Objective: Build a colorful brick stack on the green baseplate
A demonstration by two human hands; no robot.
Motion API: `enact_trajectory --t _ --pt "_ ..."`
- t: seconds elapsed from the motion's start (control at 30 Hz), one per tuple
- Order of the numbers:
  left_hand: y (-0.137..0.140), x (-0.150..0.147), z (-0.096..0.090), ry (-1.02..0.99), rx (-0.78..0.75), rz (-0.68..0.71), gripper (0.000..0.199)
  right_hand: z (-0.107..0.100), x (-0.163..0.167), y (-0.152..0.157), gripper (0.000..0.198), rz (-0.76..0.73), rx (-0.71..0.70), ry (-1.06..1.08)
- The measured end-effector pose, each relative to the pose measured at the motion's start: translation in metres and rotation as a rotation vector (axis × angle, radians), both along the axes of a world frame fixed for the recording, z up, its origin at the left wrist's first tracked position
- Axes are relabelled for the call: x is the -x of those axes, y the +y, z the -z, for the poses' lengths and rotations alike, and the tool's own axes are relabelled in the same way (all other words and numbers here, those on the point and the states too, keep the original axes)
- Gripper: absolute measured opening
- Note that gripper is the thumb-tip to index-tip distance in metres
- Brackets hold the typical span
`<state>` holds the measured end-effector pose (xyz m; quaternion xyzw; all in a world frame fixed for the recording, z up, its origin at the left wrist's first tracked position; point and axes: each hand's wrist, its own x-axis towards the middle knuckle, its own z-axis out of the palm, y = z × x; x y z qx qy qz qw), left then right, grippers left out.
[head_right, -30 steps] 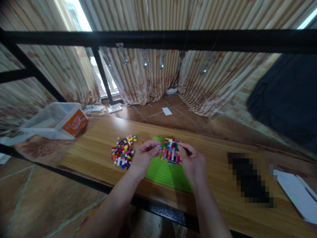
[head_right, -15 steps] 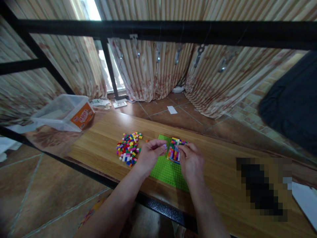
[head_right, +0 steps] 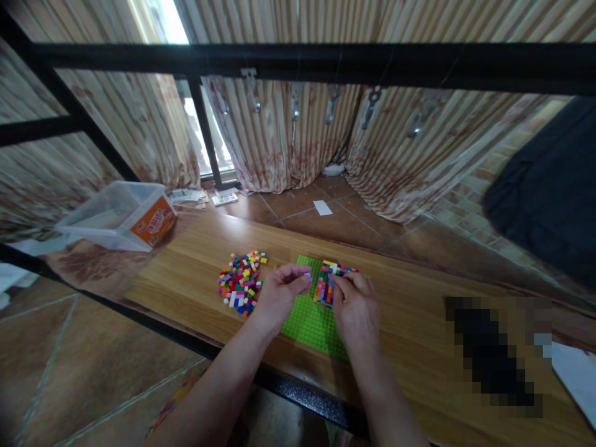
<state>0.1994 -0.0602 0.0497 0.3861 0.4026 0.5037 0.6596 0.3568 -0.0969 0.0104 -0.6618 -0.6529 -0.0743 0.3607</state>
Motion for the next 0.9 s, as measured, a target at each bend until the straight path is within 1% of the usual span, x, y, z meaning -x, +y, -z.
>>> enact_trajectory --t 0.17,0.27,0.4,0.57,0.73,0.9 --pt "0.000 -0.001 -0.002 -0.001 0.020 -0.003 0.009 -0.002 0.001 -0.003 0.029 -0.006 -0.062 0.070" --pt "0.000 -0.001 -0.002 -0.010 0.022 -0.005 0.010 -0.002 -0.001 -0.006 0.029 -0.001 -0.084 0.058" --pt "0.001 -0.002 -0.001 -0.002 0.011 -0.008 0.011 0.001 -0.002 -0.008 0.031 -0.014 -0.067 0.010" --pt "0.001 -0.002 -0.001 0.008 0.021 -0.007 0.010 0.004 -0.002 -0.007 0.033 -0.023 -0.042 0.025" --pt "-0.001 -0.001 -0.005 0.027 0.034 0.006 0.010 0.010 0.002 -0.004 0.035 0.020 -0.069 0.052" --pt "-0.006 -0.002 -0.008 0.000 0.045 0.025 0.008 0.013 0.005 -0.002 0.035 0.032 -0.051 0.068"
